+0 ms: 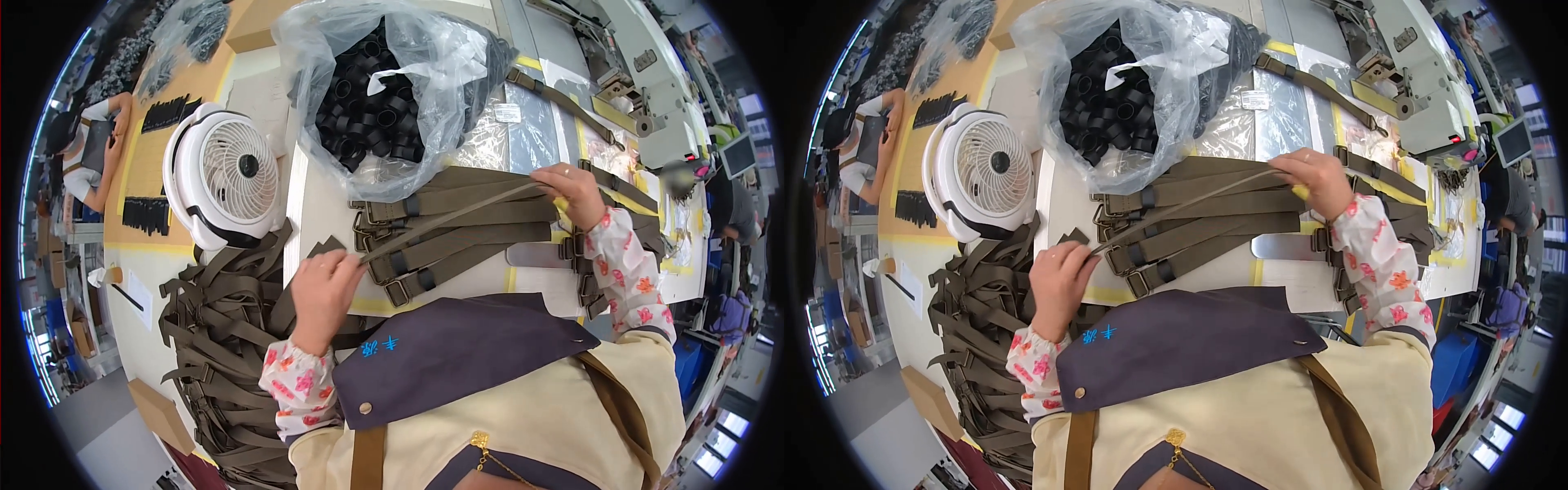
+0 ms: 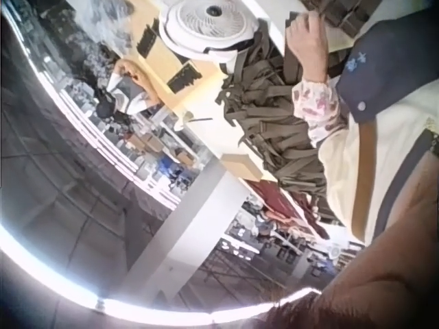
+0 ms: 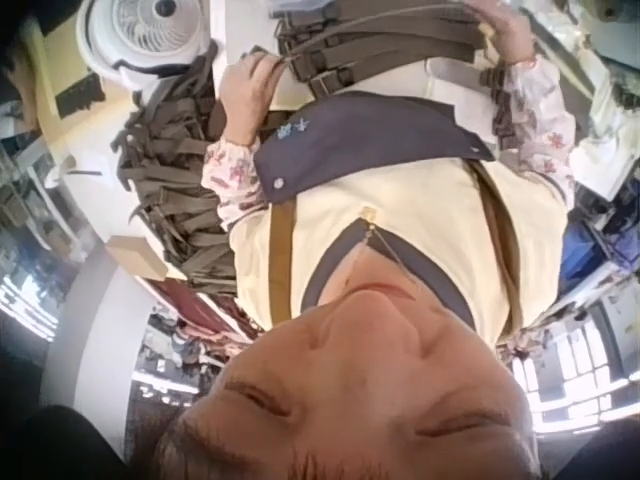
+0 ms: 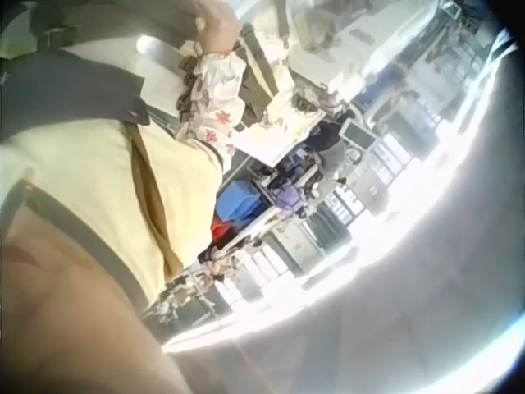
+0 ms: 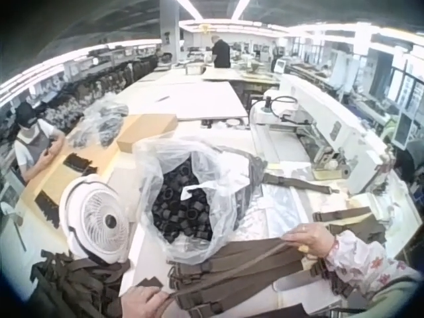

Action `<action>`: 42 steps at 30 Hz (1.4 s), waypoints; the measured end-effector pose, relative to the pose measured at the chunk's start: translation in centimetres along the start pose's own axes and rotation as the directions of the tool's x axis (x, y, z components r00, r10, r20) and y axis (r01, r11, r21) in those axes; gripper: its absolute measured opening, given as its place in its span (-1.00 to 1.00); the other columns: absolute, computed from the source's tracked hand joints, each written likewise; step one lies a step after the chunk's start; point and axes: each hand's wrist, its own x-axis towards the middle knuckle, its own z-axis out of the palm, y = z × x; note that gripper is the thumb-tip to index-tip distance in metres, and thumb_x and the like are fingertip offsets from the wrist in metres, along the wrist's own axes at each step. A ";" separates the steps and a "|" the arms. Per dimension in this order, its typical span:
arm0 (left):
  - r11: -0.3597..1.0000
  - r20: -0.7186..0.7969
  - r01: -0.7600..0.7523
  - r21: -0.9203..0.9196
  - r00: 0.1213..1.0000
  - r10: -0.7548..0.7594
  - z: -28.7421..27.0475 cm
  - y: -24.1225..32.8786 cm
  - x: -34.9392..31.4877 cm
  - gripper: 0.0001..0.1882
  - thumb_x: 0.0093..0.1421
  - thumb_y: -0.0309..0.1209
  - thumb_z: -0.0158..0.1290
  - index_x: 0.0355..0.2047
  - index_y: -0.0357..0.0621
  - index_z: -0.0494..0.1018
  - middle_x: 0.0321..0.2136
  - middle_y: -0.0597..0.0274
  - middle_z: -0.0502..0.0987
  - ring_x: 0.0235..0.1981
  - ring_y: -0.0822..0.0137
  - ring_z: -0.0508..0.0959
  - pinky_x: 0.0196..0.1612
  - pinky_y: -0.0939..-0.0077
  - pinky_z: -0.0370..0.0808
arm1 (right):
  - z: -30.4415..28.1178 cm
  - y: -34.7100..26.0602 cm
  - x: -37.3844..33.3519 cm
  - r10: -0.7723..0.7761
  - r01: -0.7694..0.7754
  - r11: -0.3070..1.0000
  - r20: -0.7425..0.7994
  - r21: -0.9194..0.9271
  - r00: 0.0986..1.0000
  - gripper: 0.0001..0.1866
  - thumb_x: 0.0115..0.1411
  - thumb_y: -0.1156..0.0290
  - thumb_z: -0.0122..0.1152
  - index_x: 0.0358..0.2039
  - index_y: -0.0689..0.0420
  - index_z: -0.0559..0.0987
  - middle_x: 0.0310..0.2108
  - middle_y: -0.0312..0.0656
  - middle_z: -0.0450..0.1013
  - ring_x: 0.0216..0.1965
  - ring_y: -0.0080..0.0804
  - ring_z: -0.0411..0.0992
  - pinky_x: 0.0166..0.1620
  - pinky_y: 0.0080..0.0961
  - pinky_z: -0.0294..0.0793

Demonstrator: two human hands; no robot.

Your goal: Assembling fabric straps by threading plastic buckles and loops onto them.

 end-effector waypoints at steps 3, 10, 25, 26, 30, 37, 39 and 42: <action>0.996 -0.057 -0.072 0.050 0.996 0.075 2.6 3.4 1.8 -0.65 -0.13 -0.52 0.09 -0.25 -0.01 0.49 -0.27 0.31 0.46 -0.33 0.29 0.44 -0.28 0.39 0.31 | -1.1 0.7 -1.3 0.134 -0.137 0.971 -0.029 -0.198 0.991 -0.66 -0.09 0.66 0.15 -0.22 0.16 0.52 -0.23 -0.06 0.45 -0.29 -0.20 0.45 -0.23 -0.44 0.44; 0.985 0.232 -0.123 -0.123 0.961 0.149 6.8 8.5 2.4 -0.20 -0.26 -0.10 0.25 0.05 0.02 0.28 0.13 -0.01 0.16 0.14 -0.02 0.15 0.11 -0.14 0.05 | -4.9 -13.5 4.5 -0.103 0.401 0.236 -0.387 0.885 0.916 -0.62 0.15 0.13 0.05 -0.30 0.25 0.50 -0.35 0.06 0.48 -0.43 -0.20 0.45 -0.28 -0.38 0.46; 0.981 0.321 -0.192 0.010 0.930 0.178 6.2 2.1 -0.9 -0.38 -0.10 -0.11 0.18 0.03 0.20 0.32 0.16 0.21 0.15 0.17 0.13 0.16 0.14 -0.01 0.07 | -6.9 -25.0 9.5 -0.142 0.032 -0.444 -0.106 0.895 0.984 -0.66 0.22 0.21 -0.09 -0.58 0.12 0.48 -0.46 0.02 0.34 -0.41 -0.10 0.33 -0.42 -0.32 0.40; 0.982 0.327 -0.187 0.005 0.929 0.176 6.0 2.1 -0.7 -0.38 -0.10 -0.11 0.18 0.03 0.20 0.32 0.16 0.21 0.15 0.17 0.13 0.16 0.14 -0.01 0.07 | -7.2 -25.3 8.9 -0.095 0.030 -0.457 -0.082 0.889 0.992 -0.65 0.22 0.21 -0.09 -0.60 0.12 0.48 -0.47 0.02 0.33 -0.42 -0.11 0.32 -0.43 -0.33 0.39; 0.990 0.286 -0.103 -0.101 0.950 0.128 5.5 2.2 0.0 -0.41 -0.14 -0.11 0.21 -0.05 0.09 0.39 0.10 0.18 0.24 0.13 0.09 0.21 0.14 -0.04 0.05 | -8.1 -25.9 8.8 0.082 0.024 -0.512 0.022 0.858 0.996 -0.60 0.21 0.21 -0.11 -0.69 0.12 0.46 -0.51 0.01 0.31 -0.46 -0.13 0.29 -0.48 -0.38 0.37; 0.971 -0.070 0.001 -0.241 0.997 -0.019 3.7 0.2 7.7 -0.70 -0.03 -0.39 0.15 -0.24 -0.14 0.45 -0.26 0.21 0.48 -0.25 0.17 0.47 -0.15 0.36 0.37 | -8.4 -26.0 8.7 0.336 0.063 -0.549 0.151 0.834 0.930 -0.52 0.20 0.22 -0.13 -0.83 0.11 0.44 -0.58 0.01 0.27 -0.53 -0.17 0.24 -0.55 -0.44 0.33; 0.955 -0.137 0.080 -0.285 0.983 -0.124 4.8 -2.8 9.3 -0.77 0.01 -0.43 0.12 -0.27 -0.17 0.46 -0.30 0.17 0.50 -0.31 0.15 0.51 -0.29 0.39 0.44 | -4.3 -21.3 10.4 0.054 0.078 -0.538 -0.057 0.839 0.997 -0.59 0.22 0.14 -0.11 -0.64 0.11 0.49 -0.41 -0.02 0.30 -0.40 -0.16 0.30 -0.36 -0.36 0.35; 0.902 -0.204 0.067 -0.425 0.965 -0.168 7.3 -3.9 16.9 -0.80 0.05 -0.47 0.06 -0.27 -0.20 0.46 -0.36 0.12 0.50 -0.40 0.14 0.51 -0.33 0.40 0.44 | -1.7 -16.7 9.1 -0.088 0.108 -0.473 -0.169 0.874 0.982 -0.63 0.14 0.16 0.05 -0.37 0.28 0.52 -0.17 0.03 0.30 -0.19 -0.27 0.32 -0.03 -0.43 0.26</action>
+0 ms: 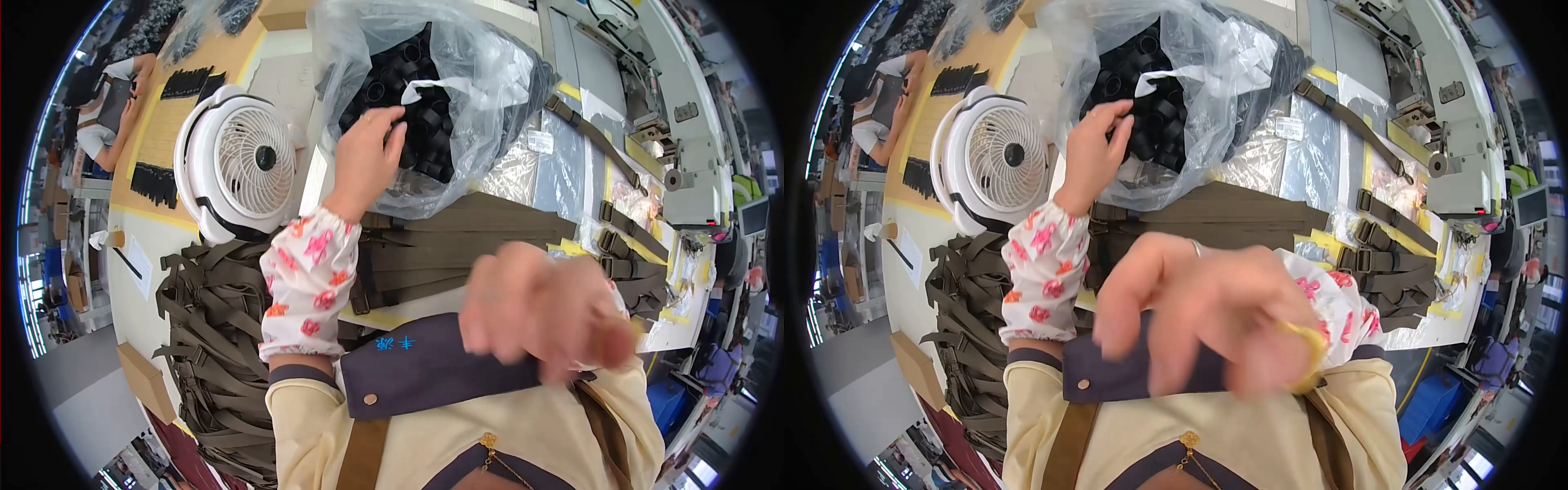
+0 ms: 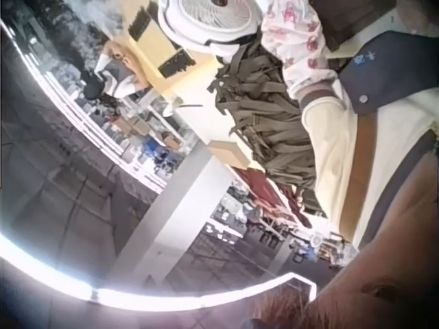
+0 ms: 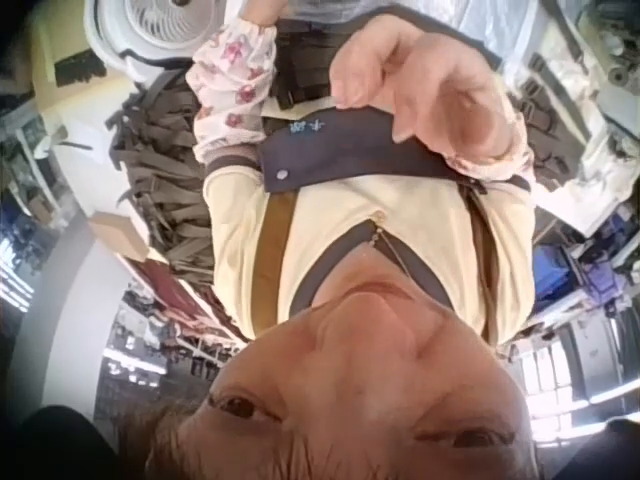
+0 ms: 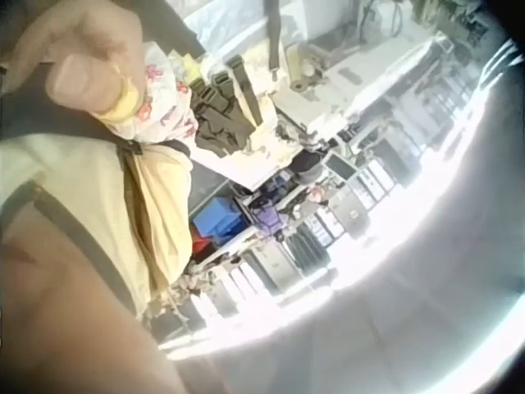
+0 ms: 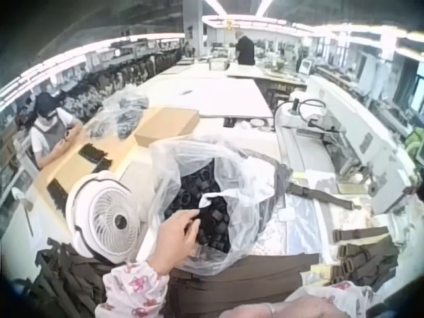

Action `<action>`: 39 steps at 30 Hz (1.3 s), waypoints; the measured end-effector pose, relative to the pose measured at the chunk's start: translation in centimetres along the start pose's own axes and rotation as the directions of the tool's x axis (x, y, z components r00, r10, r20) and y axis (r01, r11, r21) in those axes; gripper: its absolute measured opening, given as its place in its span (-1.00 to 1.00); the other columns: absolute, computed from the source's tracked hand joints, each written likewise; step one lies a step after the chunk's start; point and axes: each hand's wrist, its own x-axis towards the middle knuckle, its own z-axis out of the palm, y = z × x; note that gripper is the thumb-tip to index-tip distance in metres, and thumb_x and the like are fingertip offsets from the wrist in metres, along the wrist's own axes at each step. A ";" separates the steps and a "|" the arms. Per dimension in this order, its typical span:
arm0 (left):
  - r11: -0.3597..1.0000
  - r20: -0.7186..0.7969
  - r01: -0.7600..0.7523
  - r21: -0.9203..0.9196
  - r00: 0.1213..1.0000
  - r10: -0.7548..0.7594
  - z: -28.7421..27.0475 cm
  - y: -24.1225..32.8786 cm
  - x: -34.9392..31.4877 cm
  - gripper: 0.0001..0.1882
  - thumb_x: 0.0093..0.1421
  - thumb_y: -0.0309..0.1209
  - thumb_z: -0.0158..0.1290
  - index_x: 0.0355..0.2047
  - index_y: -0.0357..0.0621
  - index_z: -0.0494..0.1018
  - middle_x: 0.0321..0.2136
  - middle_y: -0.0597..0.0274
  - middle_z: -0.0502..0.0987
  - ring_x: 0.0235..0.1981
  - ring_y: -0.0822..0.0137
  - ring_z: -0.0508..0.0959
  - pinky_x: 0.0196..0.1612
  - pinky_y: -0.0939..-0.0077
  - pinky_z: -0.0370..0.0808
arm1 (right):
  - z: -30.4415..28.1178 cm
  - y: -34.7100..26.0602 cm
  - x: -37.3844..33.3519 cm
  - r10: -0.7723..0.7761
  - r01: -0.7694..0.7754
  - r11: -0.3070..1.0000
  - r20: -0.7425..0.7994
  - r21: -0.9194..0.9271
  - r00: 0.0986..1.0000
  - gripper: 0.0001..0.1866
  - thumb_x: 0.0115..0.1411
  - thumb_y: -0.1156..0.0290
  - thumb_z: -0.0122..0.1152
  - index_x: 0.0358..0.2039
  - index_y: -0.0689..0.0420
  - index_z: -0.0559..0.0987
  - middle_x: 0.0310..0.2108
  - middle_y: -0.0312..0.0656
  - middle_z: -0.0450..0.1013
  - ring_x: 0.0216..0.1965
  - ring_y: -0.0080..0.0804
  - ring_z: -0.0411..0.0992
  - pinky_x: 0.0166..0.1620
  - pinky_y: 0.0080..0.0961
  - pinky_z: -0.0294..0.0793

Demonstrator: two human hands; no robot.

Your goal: Assembling fabric straps by threading plastic buckles and loops onto them.

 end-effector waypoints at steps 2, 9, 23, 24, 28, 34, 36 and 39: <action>0.997 -0.088 0.054 0.047 0.995 -0.050 0.5 -2.0 2.7 -0.79 0.07 -0.45 0.04 -0.25 -0.21 0.46 -0.35 0.09 0.50 -0.45 0.12 0.51 -0.33 0.36 0.43 | -1.9 -0.2 -0.3 0.358 -0.372 0.921 -0.124 -0.118 0.926 -0.70 0.16 0.24 0.03 -0.38 0.27 0.48 -0.17 -0.02 0.31 -0.20 -0.37 0.31 -0.06 -0.46 0.28; 0.980 -0.039 0.155 0.121 0.988 -0.151 2.5 -5.0 5.5 -0.78 0.02 -0.37 0.12 -0.35 -0.23 0.49 -0.34 0.11 0.46 -0.47 0.18 0.49 -0.35 0.34 0.41 | -6.0 2.0 -1.4 0.454 -0.574 0.747 -0.374 -0.335 0.809 -0.76 0.20 0.28 0.06 -0.39 0.23 0.48 -0.36 -0.25 0.44 -0.40 -0.62 0.35 -0.28 -0.65 0.37; 0.929 0.132 -0.220 0.297 0.973 0.189 -7.0 7.1 -10.6 -0.69 -0.18 -0.59 0.12 -0.33 -0.16 0.51 -0.40 0.17 0.49 -0.44 0.26 0.53 -0.44 0.48 0.48 | -8.0 5.7 -0.8 0.345 -0.589 0.701 -0.531 -0.402 0.774 -0.70 0.06 0.42 0.26 -0.24 0.27 0.43 -0.48 -0.31 0.39 -0.49 -0.68 0.34 -0.41 -0.73 0.35; 0.929 0.123 -0.208 0.307 0.976 0.178 -7.2 7.3 -11.1 -0.69 -0.18 -0.59 0.12 -0.33 -0.16 0.51 -0.40 0.17 0.49 -0.44 0.26 0.53 -0.44 0.48 0.48 | -7.5 6.1 -1.0 0.359 -0.593 0.697 -0.521 -0.402 0.775 -0.70 0.06 0.42 0.26 -0.24 0.27 0.43 -0.48 -0.31 0.39 -0.49 -0.68 0.34 -0.41 -0.73 0.35; 0.921 0.045 -0.248 0.300 0.968 0.246 -7.6 8.2 -12.8 -0.70 -0.16 -0.61 0.10 -0.32 -0.22 0.49 -0.39 0.13 0.48 -0.44 0.24 0.53 -0.41 0.48 0.49 | -6.3 7.1 -1.9 0.302 -0.550 0.589 -0.470 -0.592 0.830 -0.72 0.04 0.53 0.25 -0.24 0.31 0.41 -0.54 -0.32 0.36 -0.55 -0.69 0.33 -0.49 -0.76 0.31; 0.642 0.145 0.469 -0.606 0.859 -0.490 -7.8 9.2 -16.4 -0.74 0.13 -0.59 -0.01 -0.13 -0.30 0.35 -0.37 0.25 0.48 -0.40 0.52 0.47 -0.29 0.65 0.43 | -5.6 7.0 -2.8 0.433 -0.511 0.554 -0.296 -0.658 0.851 -0.73 0.09 0.51 0.15 -0.19 0.29 0.40 -0.44 -0.23 0.44 -0.45 -0.58 0.44 -0.35 -0.67 0.44; 0.611 0.203 0.503 -0.611 0.846 -0.494 -8.2 9.2 -16.6 -0.79 0.15 -0.56 0.00 -0.18 -0.31 0.37 -0.40 0.30 0.46 -0.40 0.57 0.44 -0.31 0.70 0.40 | -5.4 7.3 -3.0 0.427 -0.459 0.508 -0.249 -0.729 0.869 -0.71 0.07 0.52 0.15 -0.17 0.30 0.41 -0.47 -0.21 0.44 -0.46 -0.58 0.44 -0.36 -0.67 0.44; 0.564 0.271 0.513 -0.647 0.846 -0.459 -8.6 9.5 -16.8 -0.84 0.10 -0.50 0.10 -0.31 -0.29 0.42 -0.44 0.30 0.46 -0.45 0.56 0.44 -0.36 0.68 0.41 | -5.0 7.4 -3.0 0.397 -0.385 0.423 -0.214 -0.820 0.893 -0.70 0.03 0.56 0.16 -0.18 0.29 0.42 -0.49 -0.20 0.44 -0.48 -0.60 0.44 -0.38 -0.69 0.43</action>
